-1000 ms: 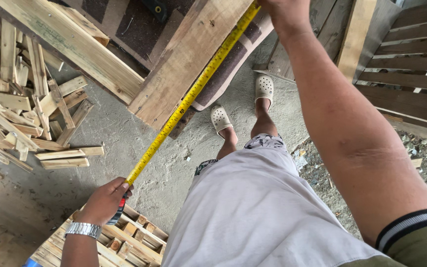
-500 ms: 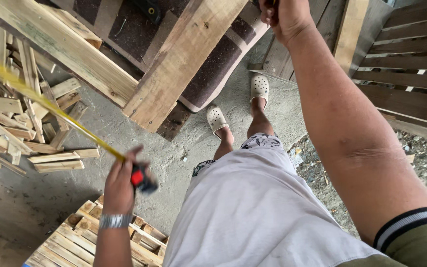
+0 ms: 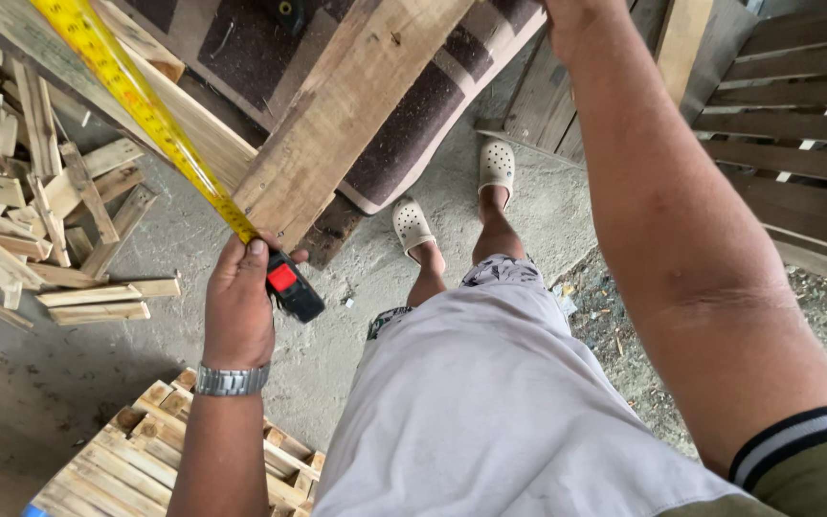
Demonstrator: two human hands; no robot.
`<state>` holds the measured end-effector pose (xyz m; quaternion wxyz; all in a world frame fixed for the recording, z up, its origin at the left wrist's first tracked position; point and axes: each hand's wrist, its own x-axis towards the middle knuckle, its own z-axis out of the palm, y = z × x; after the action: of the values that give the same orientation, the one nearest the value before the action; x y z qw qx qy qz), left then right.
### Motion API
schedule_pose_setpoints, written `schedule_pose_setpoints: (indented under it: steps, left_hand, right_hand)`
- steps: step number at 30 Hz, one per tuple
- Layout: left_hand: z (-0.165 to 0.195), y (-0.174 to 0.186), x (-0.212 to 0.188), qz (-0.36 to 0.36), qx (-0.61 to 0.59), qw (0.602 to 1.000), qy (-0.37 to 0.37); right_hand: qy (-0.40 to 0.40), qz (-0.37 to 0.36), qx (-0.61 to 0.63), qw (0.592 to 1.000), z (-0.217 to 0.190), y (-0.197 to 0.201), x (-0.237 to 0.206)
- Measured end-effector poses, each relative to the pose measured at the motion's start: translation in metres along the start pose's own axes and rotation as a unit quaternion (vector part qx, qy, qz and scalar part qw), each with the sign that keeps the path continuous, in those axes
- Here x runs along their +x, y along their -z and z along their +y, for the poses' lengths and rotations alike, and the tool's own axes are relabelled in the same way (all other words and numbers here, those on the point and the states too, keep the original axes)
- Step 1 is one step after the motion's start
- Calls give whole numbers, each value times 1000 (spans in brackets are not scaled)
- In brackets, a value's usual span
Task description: The person hammers nails into a wooden frame, measures and marks the wood with a tape measure and pencil, and continues hammering nails at marked locations. The person handles nails, a hammer, a tape measure, and a pencil while working on the wooden frame.
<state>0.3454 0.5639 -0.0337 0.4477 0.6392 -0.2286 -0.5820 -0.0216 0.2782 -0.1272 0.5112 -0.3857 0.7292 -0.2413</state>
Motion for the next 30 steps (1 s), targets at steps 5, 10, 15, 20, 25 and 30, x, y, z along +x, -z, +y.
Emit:
schedule_pose_setpoints:
  steps: [5,10,15,20,25,30]
  left_hand:
    - [1,-1,2,26,-4,1000,13]
    - [-1,1,3,34,-45,998,23]
    - [-2,-1,2,60,-97,993,43]
    - [1,-7,2,69,-119,990,42]
    - [5,-13,-1,91,-137,985,48]
    - [6,-15,-4,101,-154,982,48]
  right_hand:
    - [2,-5,-24,1000,0,-1,1]
    - [14,-32,-37,999,-1,-1,-1]
    - [38,-125,23,991,-15,-1,-16]
    - [7,-209,88,974,-41,7,-32]
    - [-6,-205,98,974,-52,11,-38]
    - [-24,-203,113,972,-49,9,-32]
